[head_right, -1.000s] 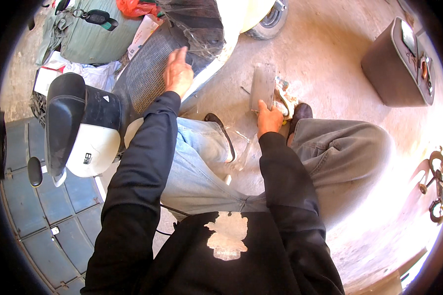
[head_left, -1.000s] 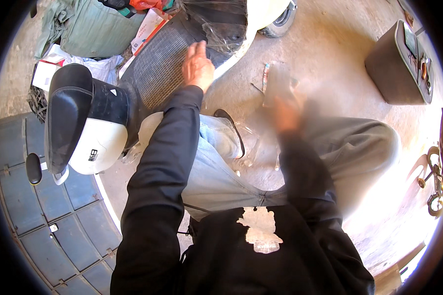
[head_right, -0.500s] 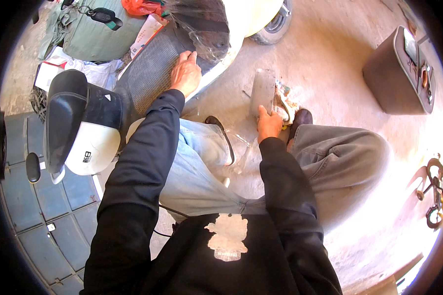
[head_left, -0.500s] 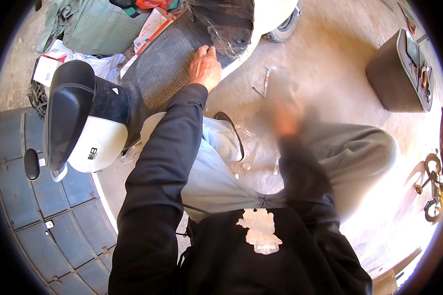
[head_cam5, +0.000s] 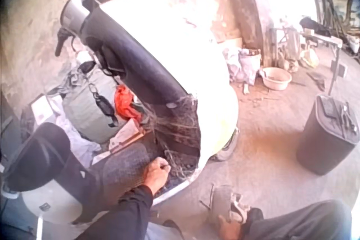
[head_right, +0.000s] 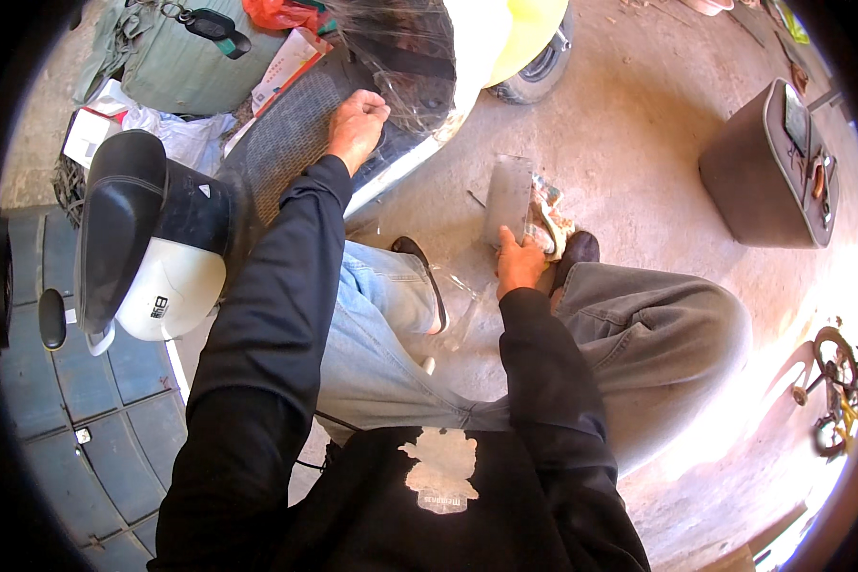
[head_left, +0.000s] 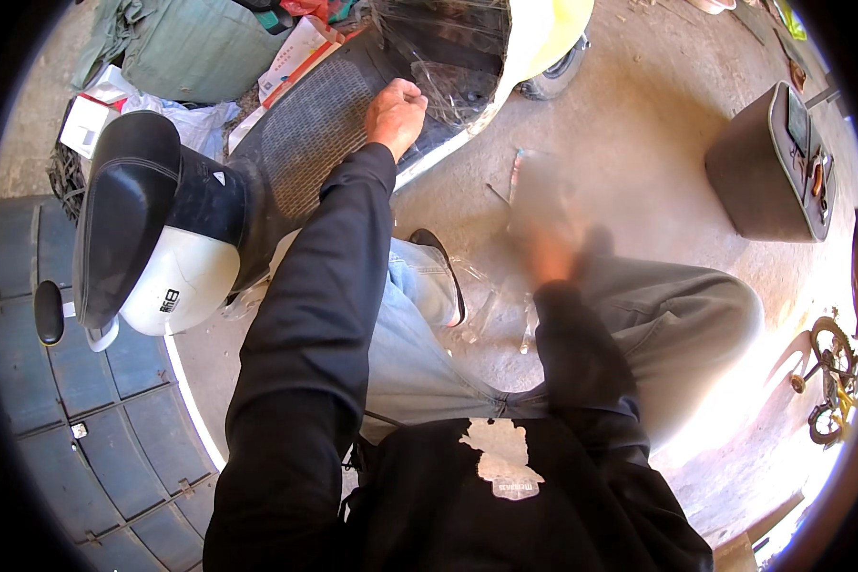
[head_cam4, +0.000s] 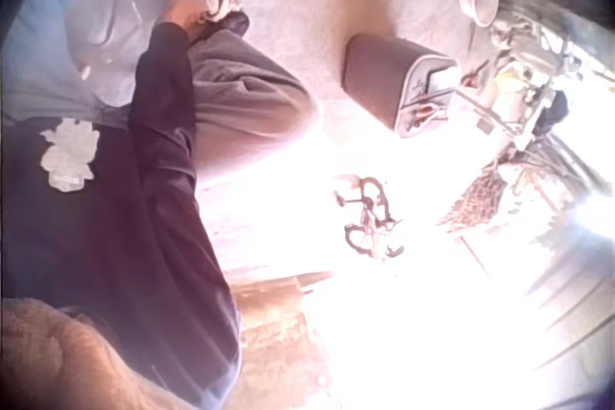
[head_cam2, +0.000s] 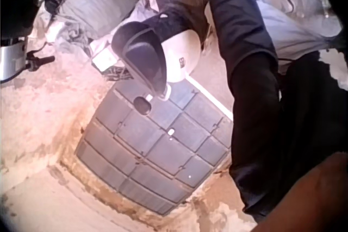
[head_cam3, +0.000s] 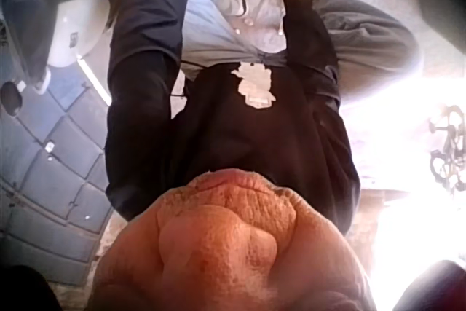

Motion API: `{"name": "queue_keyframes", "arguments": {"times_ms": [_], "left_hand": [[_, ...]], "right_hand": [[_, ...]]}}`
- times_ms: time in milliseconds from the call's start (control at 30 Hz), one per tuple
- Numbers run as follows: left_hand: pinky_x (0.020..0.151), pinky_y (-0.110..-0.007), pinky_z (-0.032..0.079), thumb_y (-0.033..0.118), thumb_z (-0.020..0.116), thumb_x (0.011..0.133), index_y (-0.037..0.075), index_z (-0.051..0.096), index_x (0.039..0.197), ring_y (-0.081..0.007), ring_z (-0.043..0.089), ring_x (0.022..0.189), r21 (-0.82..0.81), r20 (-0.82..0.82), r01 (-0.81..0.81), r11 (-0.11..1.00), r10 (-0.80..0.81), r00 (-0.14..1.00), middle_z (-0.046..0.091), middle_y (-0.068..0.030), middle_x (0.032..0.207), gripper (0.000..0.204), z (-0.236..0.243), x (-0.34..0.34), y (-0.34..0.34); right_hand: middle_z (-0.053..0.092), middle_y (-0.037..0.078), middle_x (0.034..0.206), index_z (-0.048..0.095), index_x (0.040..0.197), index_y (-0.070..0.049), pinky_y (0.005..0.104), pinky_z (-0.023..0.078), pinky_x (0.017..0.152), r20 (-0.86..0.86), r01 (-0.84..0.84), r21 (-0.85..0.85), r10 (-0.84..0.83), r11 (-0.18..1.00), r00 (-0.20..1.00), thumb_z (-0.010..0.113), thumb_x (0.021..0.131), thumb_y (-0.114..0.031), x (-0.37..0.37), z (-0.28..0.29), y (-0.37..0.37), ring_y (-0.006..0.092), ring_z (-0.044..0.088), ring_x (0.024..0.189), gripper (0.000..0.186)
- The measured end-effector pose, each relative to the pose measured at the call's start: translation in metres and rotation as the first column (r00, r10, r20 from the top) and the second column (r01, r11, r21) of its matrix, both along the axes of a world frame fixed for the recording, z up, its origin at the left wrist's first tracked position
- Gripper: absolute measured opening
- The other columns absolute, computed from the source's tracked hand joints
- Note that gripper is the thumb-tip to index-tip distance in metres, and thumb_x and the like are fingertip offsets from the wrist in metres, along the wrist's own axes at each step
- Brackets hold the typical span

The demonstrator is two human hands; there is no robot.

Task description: The person sits on a small stool in a cluttered outdoor area and uses a knife to scrape and cut a plastic sheet on the front of a white scooter. They then use a hammer to tap the area and apply yellow tape to secure the plastic sheet.

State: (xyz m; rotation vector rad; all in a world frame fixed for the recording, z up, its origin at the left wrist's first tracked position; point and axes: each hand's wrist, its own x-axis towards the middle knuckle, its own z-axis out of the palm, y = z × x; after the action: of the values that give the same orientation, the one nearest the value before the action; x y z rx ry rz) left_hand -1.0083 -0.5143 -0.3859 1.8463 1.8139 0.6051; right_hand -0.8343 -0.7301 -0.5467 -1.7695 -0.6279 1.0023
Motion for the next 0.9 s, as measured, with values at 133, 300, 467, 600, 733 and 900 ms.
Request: {"name": "queue_keyframes", "arguments": {"times_ms": [133, 300, 467, 600, 733, 900], "left_hand": [[0.076, -0.029, 0.047, 0.013, 0.064, 0.080, -0.001, 0.059, 0.101, -0.0194, 0.061, 0.083, 0.135, 0.094, -0.044, 0.990, 0.031, 0.995, 0.064, -0.0115, 0.093, 0.025, -0.008, 0.001, 0.005], [0.077, -0.027, 0.045, 0.008, 0.065, 0.078, -0.002, 0.060, 0.100, -0.0160, 0.059, 0.083, 0.107, 0.391, -0.087, 0.990, 0.039, 0.920, 0.063, -0.0077, 0.089, 0.024, -0.004, 0.003, 0.015], [0.069, -0.024, 0.040, 0.006, 0.065, 0.077, 0.000, 0.062, 0.083, -0.0101, 0.051, 0.074, -0.017, 0.470, -0.044, 0.999, 0.047, 0.881, 0.058, -0.0013, 0.077, 0.009, -0.002, 0.001, 0.013], [0.065, -0.024, 0.040, 0.006, 0.063, 0.077, 0.001, 0.060, 0.080, -0.0098, 0.051, 0.069, 0.008, 0.483, -0.042, 0.999, 0.033, 0.875, 0.057, -0.0010, 0.074, 0.007, -0.005, 0.000, 0.015], [0.061, -0.025, 0.044, 0.006, 0.063, 0.079, 0.003, 0.057, 0.081, -0.0111, 0.054, 0.065, -0.076, 0.560, -0.051, 0.996, 0.085, 0.824, 0.056, -0.0021, 0.071, 0.007, -0.003, 0.005, 0.009], [0.060, -0.023, 0.045, 0.011, 0.064, 0.081, 0.006, 0.059, 0.086, -0.0096, 0.057, 0.068, -0.225, 0.594, 0.036, 0.974, 0.108, 0.797, 0.059, -0.0003, 0.076, 0.009, 0.011, 0.001, 0.002]], "right_hand": [[0.053, 0.005, 0.058, 0.058, 0.080, 0.001, 0.0286, 0.036, 0.039, -0.086, 0.019, -0.028, -0.022, 0.999, 0.996, 0.065, 0.080, -0.026, 0.000, 0.005, 0.000, 0.0132, 0.047, 0.044, 0.028], [0.053, 0.005, 0.061, 0.058, 0.082, 0.000, 0.0281, 0.036, 0.040, -0.154, 0.016, -0.063, -0.025, 0.998, 0.988, 0.065, 0.080, -0.026, -0.001, 0.005, 0.001, 0.0124, 0.047, 0.046, 0.027], [0.054, 0.004, 0.063, 0.058, 0.081, -0.001, 0.0278, 0.036, 0.040, -0.180, 0.025, -0.055, -0.034, 0.998, 0.983, 0.065, 0.080, -0.026, -0.002, 0.002, 0.000, 0.0119, 0.048, 0.049, 0.026], [0.053, 0.004, 0.062, 0.058, 0.080, 0.000, 0.0277, 0.036, 0.040, -0.183, 0.006, -0.107, -0.025, 0.994, 0.983, 0.065, 0.080, -0.026, -0.001, 0.006, 0.001, 0.0119, 0.047, 0.048, 0.027], [0.052, 0.004, 0.060, 0.058, 0.078, 0.000, 0.0281, 0.036, 0.039, -0.290, 0.029, -0.255, -0.105, 0.966, 0.951, 0.064, 0.080, -0.026, 0.001, 0.039, 0.006, 0.0123, 0.047, 0.045, 0.027], [0.052, 0.004, 0.058, 0.059, 0.078, 0.000, 0.0283, 0.036, 0.039, -0.267, 0.030, -0.274, -0.106, 0.961, 0.958, 0.064, 0.081, -0.026, 0.001, 0.044, 0.006, 0.0125, 0.046, 0.043, 0.027]]}}
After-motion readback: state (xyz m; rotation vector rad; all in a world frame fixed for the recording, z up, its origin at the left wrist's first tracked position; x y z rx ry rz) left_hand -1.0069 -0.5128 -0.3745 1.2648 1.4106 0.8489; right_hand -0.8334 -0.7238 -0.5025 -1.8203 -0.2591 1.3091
